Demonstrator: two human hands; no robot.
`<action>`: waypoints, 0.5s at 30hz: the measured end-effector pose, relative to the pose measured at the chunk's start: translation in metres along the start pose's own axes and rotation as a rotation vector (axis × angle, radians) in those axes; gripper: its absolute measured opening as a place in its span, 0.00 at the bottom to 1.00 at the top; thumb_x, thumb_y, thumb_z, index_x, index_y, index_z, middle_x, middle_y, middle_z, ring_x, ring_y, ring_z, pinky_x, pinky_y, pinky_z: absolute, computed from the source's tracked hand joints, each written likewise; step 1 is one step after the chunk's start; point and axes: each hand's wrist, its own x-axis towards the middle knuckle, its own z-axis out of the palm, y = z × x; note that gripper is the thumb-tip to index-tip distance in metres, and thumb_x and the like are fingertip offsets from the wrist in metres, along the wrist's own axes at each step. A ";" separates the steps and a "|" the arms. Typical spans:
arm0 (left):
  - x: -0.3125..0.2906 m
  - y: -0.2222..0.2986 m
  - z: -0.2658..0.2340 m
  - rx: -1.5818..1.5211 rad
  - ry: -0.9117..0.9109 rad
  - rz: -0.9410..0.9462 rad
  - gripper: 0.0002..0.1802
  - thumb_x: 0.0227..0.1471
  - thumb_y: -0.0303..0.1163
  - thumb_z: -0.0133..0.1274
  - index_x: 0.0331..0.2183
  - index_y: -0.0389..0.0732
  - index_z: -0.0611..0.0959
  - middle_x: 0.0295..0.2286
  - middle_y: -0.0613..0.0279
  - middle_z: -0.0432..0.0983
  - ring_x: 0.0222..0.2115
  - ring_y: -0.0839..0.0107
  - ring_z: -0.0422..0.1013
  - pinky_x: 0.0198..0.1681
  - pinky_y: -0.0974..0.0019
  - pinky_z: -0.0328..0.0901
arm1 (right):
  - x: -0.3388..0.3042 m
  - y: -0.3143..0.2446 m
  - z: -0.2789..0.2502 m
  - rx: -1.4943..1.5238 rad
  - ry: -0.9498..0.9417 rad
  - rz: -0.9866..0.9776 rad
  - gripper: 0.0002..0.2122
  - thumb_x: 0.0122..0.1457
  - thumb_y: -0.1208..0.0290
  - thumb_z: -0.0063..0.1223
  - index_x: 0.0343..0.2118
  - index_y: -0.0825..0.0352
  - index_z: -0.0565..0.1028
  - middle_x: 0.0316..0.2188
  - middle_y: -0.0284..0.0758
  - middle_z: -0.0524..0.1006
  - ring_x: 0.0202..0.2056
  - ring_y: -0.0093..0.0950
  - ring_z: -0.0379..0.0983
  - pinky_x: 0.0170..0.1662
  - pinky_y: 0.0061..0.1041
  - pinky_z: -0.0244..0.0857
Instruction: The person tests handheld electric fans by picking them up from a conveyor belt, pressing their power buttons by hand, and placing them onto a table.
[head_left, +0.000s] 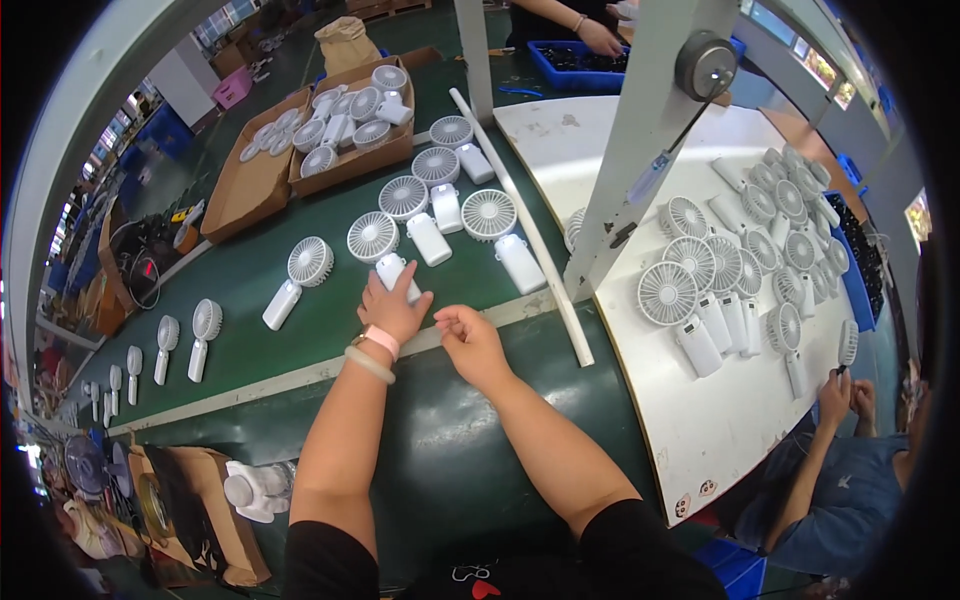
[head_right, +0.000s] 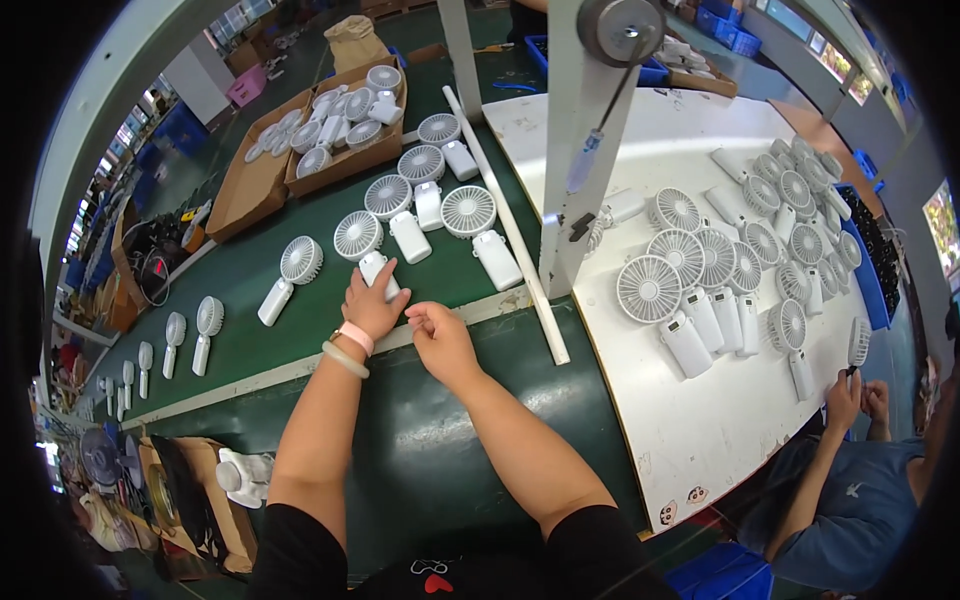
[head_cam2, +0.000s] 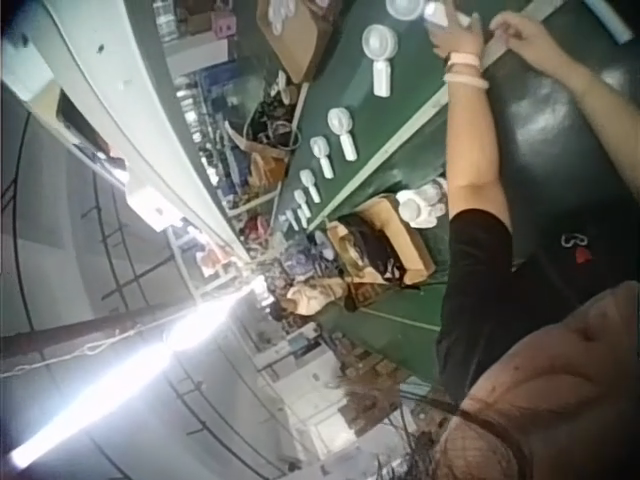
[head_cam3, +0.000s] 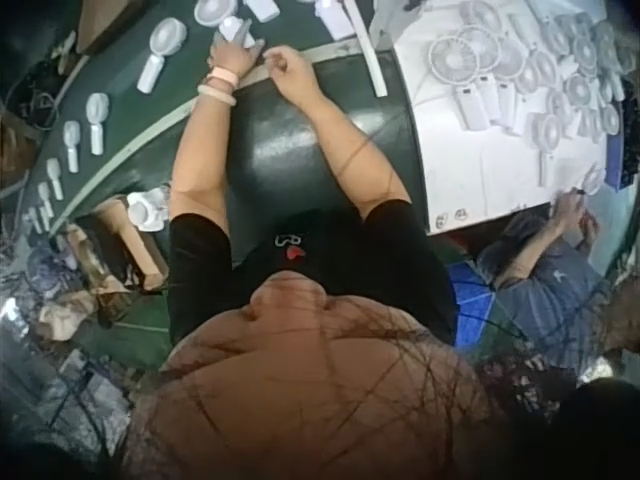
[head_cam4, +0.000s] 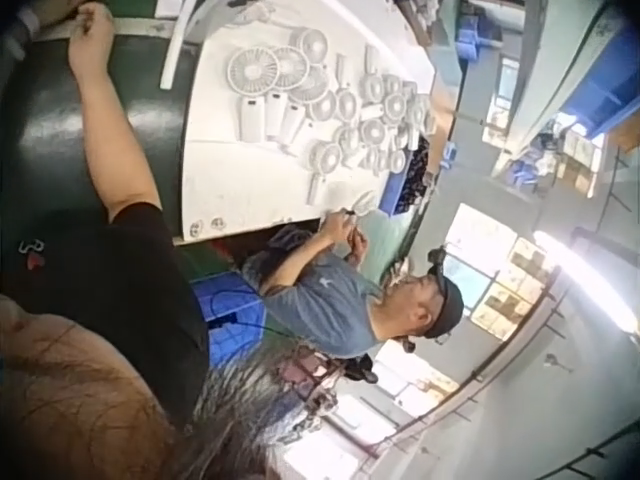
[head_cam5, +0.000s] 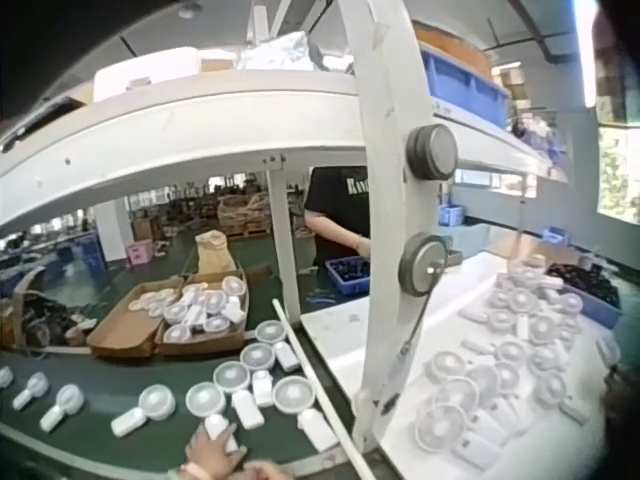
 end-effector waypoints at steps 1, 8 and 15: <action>0.007 0.010 -0.001 0.038 -0.087 -0.065 0.25 0.42 0.50 0.53 0.43 0.56 0.71 0.47 0.44 0.57 0.49 0.46 0.56 0.48 0.49 0.55 | 0.001 0.001 -0.002 0.021 0.013 0.025 0.10 0.48 0.84 0.45 0.35 0.69 0.71 0.29 0.33 0.72 0.27 0.16 0.67 0.31 0.15 0.62; 0.015 -0.039 -0.007 0.072 0.093 -0.051 0.23 0.37 0.30 0.59 0.36 0.43 0.68 0.37 0.44 0.64 0.36 0.44 0.66 0.36 0.52 0.64 | 0.000 -0.006 0.004 -0.072 -0.073 0.027 0.10 0.49 0.84 0.44 0.35 0.70 0.71 0.30 0.34 0.72 0.29 0.19 0.69 0.34 0.18 0.64; -0.070 -0.039 -0.062 -1.968 -0.400 -0.591 0.20 0.57 0.39 0.38 0.46 0.35 0.66 0.36 0.50 0.71 0.30 0.65 0.70 0.31 0.68 0.67 | -0.002 -0.002 -0.008 -0.162 -0.060 -0.004 0.09 0.47 0.83 0.44 0.33 0.69 0.71 0.30 0.38 0.72 0.30 0.29 0.71 0.35 0.24 0.65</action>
